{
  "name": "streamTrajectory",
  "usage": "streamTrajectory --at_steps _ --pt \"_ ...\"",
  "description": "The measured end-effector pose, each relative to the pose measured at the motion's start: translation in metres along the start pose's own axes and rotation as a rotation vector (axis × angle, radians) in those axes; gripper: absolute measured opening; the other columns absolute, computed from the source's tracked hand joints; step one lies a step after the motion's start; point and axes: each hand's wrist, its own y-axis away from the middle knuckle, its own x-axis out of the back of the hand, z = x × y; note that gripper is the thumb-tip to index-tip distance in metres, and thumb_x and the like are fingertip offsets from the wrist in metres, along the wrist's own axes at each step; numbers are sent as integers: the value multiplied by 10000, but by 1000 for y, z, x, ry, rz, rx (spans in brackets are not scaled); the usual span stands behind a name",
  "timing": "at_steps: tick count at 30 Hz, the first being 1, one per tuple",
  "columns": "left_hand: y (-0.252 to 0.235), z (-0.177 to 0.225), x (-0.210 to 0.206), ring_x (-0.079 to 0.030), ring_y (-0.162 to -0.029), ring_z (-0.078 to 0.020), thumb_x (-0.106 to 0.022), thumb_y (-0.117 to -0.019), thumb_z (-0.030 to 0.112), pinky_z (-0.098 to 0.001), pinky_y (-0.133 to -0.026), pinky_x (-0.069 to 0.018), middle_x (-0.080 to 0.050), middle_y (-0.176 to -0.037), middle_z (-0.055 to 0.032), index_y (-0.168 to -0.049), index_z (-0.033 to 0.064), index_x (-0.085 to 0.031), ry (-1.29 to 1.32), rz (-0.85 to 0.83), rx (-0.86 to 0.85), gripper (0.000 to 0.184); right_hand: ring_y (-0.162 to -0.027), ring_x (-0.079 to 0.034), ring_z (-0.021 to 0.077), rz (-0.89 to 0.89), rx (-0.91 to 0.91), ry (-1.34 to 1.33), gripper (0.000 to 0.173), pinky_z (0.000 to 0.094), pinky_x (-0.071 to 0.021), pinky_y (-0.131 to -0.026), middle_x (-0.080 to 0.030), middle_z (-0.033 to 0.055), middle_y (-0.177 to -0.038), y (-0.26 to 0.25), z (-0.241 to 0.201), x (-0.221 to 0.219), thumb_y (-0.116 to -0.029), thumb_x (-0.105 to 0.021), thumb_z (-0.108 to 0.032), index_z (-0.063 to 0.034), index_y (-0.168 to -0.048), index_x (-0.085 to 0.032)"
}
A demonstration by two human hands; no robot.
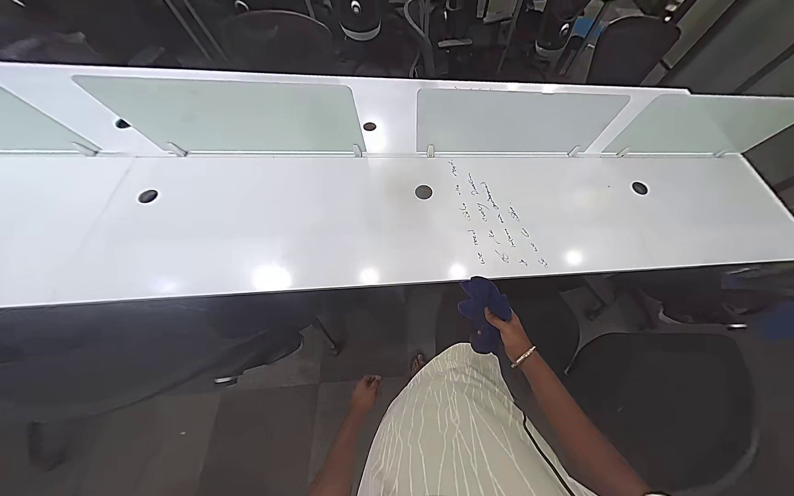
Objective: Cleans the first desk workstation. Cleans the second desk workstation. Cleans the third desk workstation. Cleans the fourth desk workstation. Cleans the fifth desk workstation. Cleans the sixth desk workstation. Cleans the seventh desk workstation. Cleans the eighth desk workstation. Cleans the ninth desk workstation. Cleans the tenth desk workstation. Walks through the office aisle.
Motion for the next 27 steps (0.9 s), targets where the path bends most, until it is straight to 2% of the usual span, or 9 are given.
streamTrajectory --at_steps 3,8,12,15,20,22,23,25,27 --pt "-2 -15 -5 -676 -1014 -337 -525 -1082 215 -503 -929 -534 -671 -1167 -256 -1279 -49 -613 -12 -27 81 340 -925 -720 185 1 33 6 390 351 -627 -816 -699 139 -1118 -1 -9 -1 -1000 -617 -92 27 -1357 -518" --pt "-19 -31 -18 -675 -985 -337 -523 -1084 219 -510 -877 -550 -660 -1174 -259 -1313 -41 -585 36 -69 162 352 -879 -725 189 57 26 16 373 351 -635 -779 -703 137 -1080 -3 -18 11 -999 -608 -83 21 -1347 -521" --pt "-14 -19 -19 -665 -879 -288 -519 -1086 251 -474 -807 -554 -672 -1104 -222 -1297 -19 -600 38 -45 165 352 -912 -721 180 51 8 47 387 344 -631 -796 -696 137 -1113 -20 -18 10 -1002 -614 -91 26 -1357 -514" --pt "-7 -13 -24 -683 -920 -307 -519 -1083 236 -492 -846 -559 -681 -1114 -230 -1280 -21 -616 35 -34 147 338 -931 -715 179 7 25 49 410 344 -627 -810 -691 136 -1132 -38 -25 1 -990 -627 -84 29 -1366 -509" --pt "8 -14 -28 -641 -871 -272 -514 -1085 192 -456 -842 -532 -664 -1069 -233 -1252 -62 -612 -9 -20 201 318 -925 -718 190 -61 64 50 416 353 -628 -818 -687 150 -1121 -62 -41 -1 -976 -640 -83 50 -1347 -507" --pt "8 -9 -32 -663 -937 -305 -492 -1096 234 -485 -884 -530 -672 -1112 -239 -1278 -42 -611 -55 -14 227 351 -927 -719 196 -58 84 89 463 357 -633 -810 -681 161 -1145 -77 -49 13 -968 -651 -82 51 -1380 -489" --pt "8 -5 -34 -681 -994 -336 -487 -1096 254 -512 -926 -532 -686 -1137 -245 -1292 -32 -617 -76 1 239 370 -969 -713 191 -44 104 136 503 348 -627 -837 -669 169 -1195 -87 -54 24 -964 -658 -85 50 -1412 -475" --pt "1 1 -47 -680 -970 -337 -486 -1097 256 -520 -907 -534 -691 -1102 -239 -1281 -26 -623 -52 44 241 363 -1143 -663 175 20 165 258 570 320 -576 -968 -612 197 -1343 -112 -64 55 -961 -671 -92 52 -1464 -446" --pt "-5 11 -63 -684 -967 -337 -499 -1092 247 -523 -903 -539 -695 -1093 -238 -1280 -27 -626 -63 35 256 355 -1313 -570 182 117 258 375 595 307 -464 -1118 -556 225 -1442 -142 -69 99 -957 -674 -102 72 -1475 -439"
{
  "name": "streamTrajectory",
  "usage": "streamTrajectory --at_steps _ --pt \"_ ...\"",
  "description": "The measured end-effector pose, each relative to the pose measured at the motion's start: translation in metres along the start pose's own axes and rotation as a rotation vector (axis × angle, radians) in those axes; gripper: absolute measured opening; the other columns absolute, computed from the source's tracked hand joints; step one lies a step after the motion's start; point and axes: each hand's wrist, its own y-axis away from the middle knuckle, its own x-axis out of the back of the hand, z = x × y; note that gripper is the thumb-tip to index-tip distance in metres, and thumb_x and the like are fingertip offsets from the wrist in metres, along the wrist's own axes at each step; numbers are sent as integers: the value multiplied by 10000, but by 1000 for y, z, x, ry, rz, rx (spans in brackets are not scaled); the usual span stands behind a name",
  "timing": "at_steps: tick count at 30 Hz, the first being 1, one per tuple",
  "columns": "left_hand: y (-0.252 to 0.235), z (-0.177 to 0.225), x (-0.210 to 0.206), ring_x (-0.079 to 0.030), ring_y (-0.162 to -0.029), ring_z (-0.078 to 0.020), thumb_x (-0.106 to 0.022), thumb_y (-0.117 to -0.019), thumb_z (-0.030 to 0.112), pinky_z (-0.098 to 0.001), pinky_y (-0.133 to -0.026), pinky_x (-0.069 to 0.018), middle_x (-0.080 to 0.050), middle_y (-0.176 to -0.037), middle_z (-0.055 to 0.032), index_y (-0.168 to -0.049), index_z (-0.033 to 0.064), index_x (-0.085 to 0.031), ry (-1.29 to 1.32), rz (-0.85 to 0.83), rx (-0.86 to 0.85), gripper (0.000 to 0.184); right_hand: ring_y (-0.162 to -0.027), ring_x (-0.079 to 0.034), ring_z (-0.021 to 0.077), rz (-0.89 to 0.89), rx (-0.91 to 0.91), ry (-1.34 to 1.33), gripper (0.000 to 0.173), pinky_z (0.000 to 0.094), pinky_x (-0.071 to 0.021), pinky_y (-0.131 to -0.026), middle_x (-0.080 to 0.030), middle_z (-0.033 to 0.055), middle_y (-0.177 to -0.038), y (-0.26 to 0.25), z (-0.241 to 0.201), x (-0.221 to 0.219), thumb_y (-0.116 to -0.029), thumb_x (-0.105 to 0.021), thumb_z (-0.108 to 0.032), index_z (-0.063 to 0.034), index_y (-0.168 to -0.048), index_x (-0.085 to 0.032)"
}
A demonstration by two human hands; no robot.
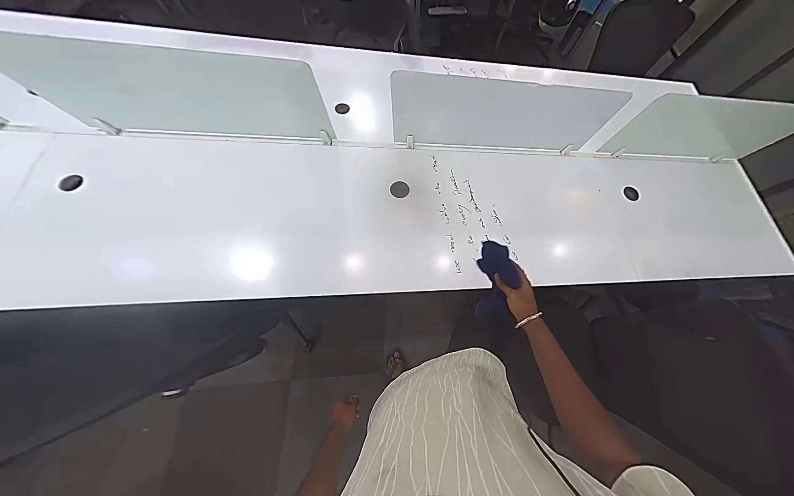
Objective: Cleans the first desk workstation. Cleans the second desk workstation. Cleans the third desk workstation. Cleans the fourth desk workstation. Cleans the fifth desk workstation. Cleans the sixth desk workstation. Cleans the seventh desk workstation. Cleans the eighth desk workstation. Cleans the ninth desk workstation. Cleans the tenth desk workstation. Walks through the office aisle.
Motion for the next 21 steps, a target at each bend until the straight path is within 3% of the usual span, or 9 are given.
streamTrajectory --at_steps 3,5,7,10,12,15,18,21 --pt "-2 31 -28 -681 -966 -333 -517 -1082 260 -526 -906 -534 -697 -1087 -227 -1262 -24 -635 -131 -63 23 356 -1374 -527 245 148 115 187 574 330 -415 -1170 -534 256 -1460 -51 43 66 -948 -688 -94 96 -1445 -474" --pt "-4 63 -49 -679 -974 -340 -512 -1081 268 -535 -913 -528 -695 -1083 -231 -1243 -26 -643 -159 -64 1 360 -1374 -523 319 177 197 415 461 409 -390 -1192 -575 248 -1421 -86 78 108 -947 -655 -79 57 -1380 -574" --pt "-2 91 -75 -686 -998 -342 -498 -1088 272 -533 -921 -542 -696 -1111 -231 -1267 -16 -640 -76 -22 -20 368 -1370 -517 396 112 207 661 417 525 -380 -1179 -596 222 -1418 -119 117 139 -932 -587 -35 -56 -1343 -657" --pt "30 151 -113 -691 -973 -318 -484 -1090 251 -513 -896 -556 -694 -1120 -217 -1292 1 -621 16 11 -4 349 -1443 -433 392 -203 61 889 524 553 -361 -1191 -514 194 -1514 -143 174 160 -906 -550 44 -171 -1374 -651" --pt "44 182 -140 -701 -988 -296 -492 -1087 235 -497 -917 -559 -702 -1125 -204 -1287 -3 -624 7 -21 -45 338 -1491 -376 371 -379 62 934 572 558 -341 -1206 -484 135 -1561 -156 207 161 -896 -556 63 -225 -1382 -647" --pt "64 205 -174 -702 -938 -254 -508 -1080 231 -467 -890 -565 -711 -1064 -168 -1242 9 -641 -3 27 -76 305 -1495 -360 403 -420 175 893 640 577 -304 -1222 -484 132 -1565 -186 233 146 -828 -576 108 -217 -1373 -658" --pt "82 216 -201 -708 -937 -257 -517 -1077 235 -466 -899 -563 -713 -1056 -177 -1256 11 -637 27 68 -34 311 -1523 -311 396 -463 238 927 631 595 -258 -1238 -435 127 -1603 -248 219 117 -870 -566 50 -241 -1427 -614" --pt "94 212 -219 -711 -928 -250 -525 -1068 221 -464 -891 -568 -716 -1043 -168 -1247 24 -643 45 75 2 291 -1534 -289 374 -439 270 916 601 665 -181 -1230 -439 113 -1600 -313 194 77 -879 -639 12 -233 -1426 -606"
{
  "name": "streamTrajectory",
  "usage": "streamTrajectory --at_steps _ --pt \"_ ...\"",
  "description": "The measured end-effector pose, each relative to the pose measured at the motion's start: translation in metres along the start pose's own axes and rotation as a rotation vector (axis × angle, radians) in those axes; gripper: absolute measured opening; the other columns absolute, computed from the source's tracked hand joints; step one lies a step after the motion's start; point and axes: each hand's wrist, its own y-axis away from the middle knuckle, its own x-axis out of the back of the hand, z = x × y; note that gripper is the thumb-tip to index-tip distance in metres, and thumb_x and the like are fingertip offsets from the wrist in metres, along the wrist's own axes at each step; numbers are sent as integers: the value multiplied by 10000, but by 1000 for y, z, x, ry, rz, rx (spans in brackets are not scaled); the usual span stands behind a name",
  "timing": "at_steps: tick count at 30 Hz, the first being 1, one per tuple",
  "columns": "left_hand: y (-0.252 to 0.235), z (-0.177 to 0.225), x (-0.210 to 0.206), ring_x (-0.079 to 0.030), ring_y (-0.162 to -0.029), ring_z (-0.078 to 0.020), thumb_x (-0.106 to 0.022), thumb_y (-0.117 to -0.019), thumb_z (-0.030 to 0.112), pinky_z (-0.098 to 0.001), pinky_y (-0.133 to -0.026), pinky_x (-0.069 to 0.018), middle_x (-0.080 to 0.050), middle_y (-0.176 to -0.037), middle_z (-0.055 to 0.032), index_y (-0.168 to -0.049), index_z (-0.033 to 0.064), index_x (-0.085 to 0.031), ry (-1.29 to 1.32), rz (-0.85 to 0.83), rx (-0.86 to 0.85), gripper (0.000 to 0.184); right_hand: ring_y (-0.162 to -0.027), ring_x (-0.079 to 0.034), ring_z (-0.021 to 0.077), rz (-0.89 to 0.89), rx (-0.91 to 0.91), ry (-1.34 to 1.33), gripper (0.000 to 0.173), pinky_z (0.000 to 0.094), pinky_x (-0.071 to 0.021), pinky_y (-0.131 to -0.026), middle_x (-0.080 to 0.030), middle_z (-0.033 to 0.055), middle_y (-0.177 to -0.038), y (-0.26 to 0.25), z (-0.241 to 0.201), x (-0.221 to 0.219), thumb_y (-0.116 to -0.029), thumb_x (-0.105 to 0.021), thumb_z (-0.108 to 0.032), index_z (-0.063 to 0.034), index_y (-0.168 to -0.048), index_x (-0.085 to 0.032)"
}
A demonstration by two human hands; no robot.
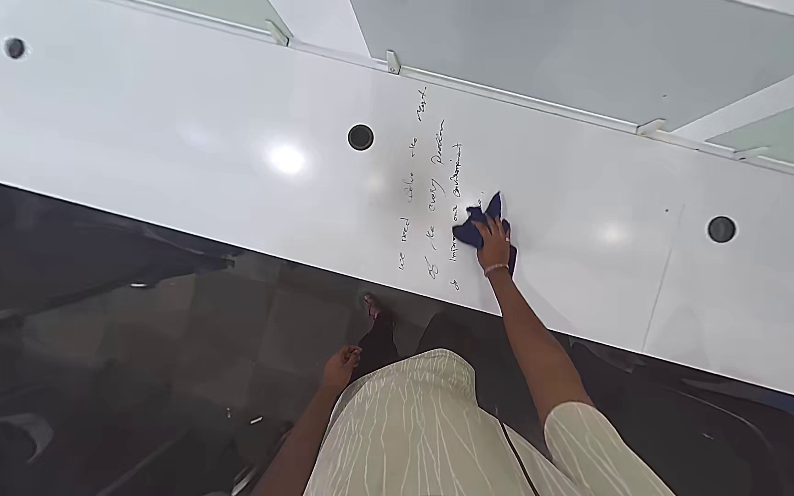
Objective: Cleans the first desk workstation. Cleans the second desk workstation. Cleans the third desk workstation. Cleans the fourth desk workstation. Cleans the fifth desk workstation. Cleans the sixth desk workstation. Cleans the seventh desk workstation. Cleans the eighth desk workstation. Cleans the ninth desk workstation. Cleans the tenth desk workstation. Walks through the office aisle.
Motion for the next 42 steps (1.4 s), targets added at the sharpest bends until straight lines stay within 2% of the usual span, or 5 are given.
streamTrajectory --at_steps 10,19,27,35,42 --pt "36 -22 -42 -703 -944 -271 -493 -1078 184 -471 -893 -562 -707 -1071 -183 -1258 -1 -629 139 129 74 292 -1442 -445 416 -102 270 -19 651 656 -333 -1174 -559 142 -1498 165 57 -20 -804 -633 106 -248 -1348 -677" --pt "58 -62 -69 -699 -973 -278 -490 -1080 200 -484 -927 -550 -706 -1093 -186 -1264 6 -631 123 92 160 302 -1511 -308 429 -4 6 -27 640 644 -323 -1181 -353 214 -1623 -27 -40 8 -924 -644 -76 -200 -1527 -468" --pt "46 -89 -55 -702 -946 -284 -495 -1080 178 -473 -889 -564 -700 -1083 -202 -1250 -17 -626 274 140 148 290 -1500 -363 383 -241 313 47 677 608 -315 -1200 -491 121 -1563 128 -19 -36 -827 -588 103 -264 -1394 -641" --pt "27 -106 -27 -706 -951 -272 -506 -1070 181 -470 -905 -566 -708 -1071 -184 -1257 -1 -631 252 111 123 289 -1481 -368 415 -51 -61 45 578 624 -361 -1165 -420 210 -1583 -40 -97 -20 -893 -689 -86 -180 -1450 -567" --pt "19 -112 -8 -696 -879 -239 -506 -1070 159 -434 -843 -571 -706 -1027 -166 -1236 -13 -633 352 167 126 270 -1507 -347 389 -246 289 65 669 585 -334 -1202 -449 139 -1591 102 -96 -67 -842 -572 84 -251 -1419 -619"
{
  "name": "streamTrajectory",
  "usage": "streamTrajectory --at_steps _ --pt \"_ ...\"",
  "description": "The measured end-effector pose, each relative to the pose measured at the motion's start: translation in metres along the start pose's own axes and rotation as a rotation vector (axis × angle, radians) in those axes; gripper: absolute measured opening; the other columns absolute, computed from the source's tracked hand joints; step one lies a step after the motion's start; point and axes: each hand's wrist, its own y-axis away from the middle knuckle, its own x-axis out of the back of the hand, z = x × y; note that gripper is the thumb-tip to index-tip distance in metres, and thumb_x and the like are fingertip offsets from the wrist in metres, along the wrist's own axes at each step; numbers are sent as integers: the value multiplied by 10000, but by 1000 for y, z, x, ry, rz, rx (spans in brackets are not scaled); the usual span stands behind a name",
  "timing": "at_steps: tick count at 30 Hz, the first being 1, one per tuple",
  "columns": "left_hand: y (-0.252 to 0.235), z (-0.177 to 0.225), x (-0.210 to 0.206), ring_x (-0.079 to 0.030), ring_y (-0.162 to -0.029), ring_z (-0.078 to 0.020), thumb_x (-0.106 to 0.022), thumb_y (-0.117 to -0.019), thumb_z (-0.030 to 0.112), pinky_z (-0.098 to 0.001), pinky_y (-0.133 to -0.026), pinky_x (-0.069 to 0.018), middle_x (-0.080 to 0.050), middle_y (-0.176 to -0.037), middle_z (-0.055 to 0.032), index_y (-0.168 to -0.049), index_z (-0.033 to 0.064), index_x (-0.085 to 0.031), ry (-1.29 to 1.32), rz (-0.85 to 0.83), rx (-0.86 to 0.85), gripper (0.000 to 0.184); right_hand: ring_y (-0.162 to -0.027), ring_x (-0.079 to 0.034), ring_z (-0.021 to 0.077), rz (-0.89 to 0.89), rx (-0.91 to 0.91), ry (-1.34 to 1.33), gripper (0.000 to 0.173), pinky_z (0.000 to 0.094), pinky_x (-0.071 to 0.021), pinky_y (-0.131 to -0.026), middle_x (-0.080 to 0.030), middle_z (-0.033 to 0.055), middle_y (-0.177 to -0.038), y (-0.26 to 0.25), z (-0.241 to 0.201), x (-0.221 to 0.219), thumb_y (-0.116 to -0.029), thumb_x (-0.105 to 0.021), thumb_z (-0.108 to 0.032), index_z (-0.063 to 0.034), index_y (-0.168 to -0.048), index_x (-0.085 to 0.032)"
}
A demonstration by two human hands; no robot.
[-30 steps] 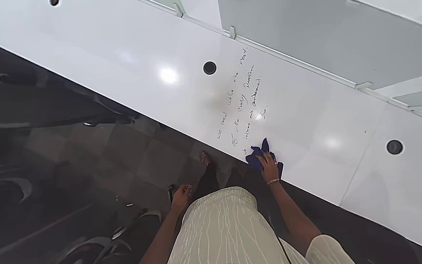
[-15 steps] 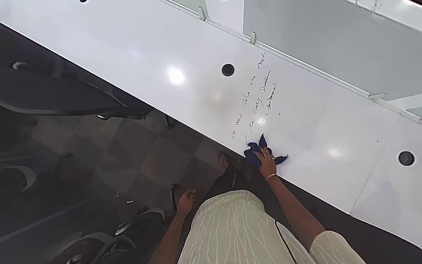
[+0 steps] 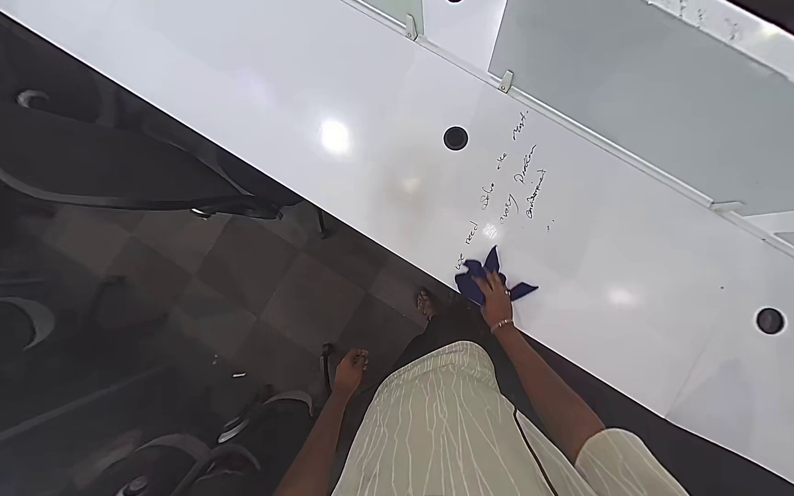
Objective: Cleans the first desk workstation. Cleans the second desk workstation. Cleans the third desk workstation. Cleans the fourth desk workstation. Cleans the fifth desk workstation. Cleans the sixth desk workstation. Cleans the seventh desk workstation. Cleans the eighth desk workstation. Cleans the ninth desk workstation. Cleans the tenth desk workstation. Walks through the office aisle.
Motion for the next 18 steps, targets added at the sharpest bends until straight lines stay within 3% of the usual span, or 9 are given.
streamTrajectory --at_steps 3,7,9,11,14,16,18 --pt "4 2 -4 -686 -850 -221 -509 -1071 165 -420 -817 -569 -703 -996 -151 -1220 -11 -638 50 24 15 263 -1496 -370 390 -14 102 30 712 626 -295 -1205 -480 101 -1576 4 24 4 -812 -571 136 -271 -1392 -642" --pt "8 1 -16 -697 -885 -245 -505 -1073 161 -441 -852 -564 -711 -1014 -169 -1222 -14 -642 11 13 75 267 -1520 -320 390 85 -56 43 595 651 -183 -1239 -438 157 -1593 -113 13 45 -885 -594 19 -205 -1436 -601" --pt "10 4 -23 -702 -902 -252 -505 -1073 158 -446 -867 -564 -712 -1033 -176 -1230 -16 -638 30 29 114 270 -1523 -304 394 166 -125 15 598 643 -216 -1228 -422 168 -1598 -184 -1 62 -871 -676 -38 -185 -1443 -583" --pt "14 10 -30 -703 -916 -253 -494 -1078 167 -448 -878 -565 -713 -1051 -173 -1242 -10 -634 43 49 153 279 -1502 -333 413 141 -92 5 616 640 -285 -1201 -419 193 -1591 -213 -17 64 -856 -699 -63 -183 -1448 -576" --pt "15 26 -39 -708 -909 -256 -495 -1077 170 -452 -861 -573 -716 -1043 -174 -1238 -5 -640 32 38 168 279 -1506 -344 378 -108 86 16 577 586 -297 -1220 -425 176 -1593 -150 -24 39 -918 -591 -62 -251 -1462 -578" --pt "12 41 -50 -710 -911 -255 -505 -1075 184 -454 -864 -573 -718 -1039 -168 -1242 3 -641 31 21 167 281 -1510 -352 358 -209 320 -38 583 619 -250 -1232 -475 118 -1576 -91 -12 16 -900 -558 24 -272 -1396 -641" --pt "10 58 -58 -705 -898 -245 -504 -1076 181 -446 -854 -574 -714 -1027 -159 -1234 1 -637 54 39 160 274 -1482 -410 341 -219 574 -66 562 653 -235 -1226 -562 66 -1509 -73 7 10 -896 -577 56 -297 -1319 -688"
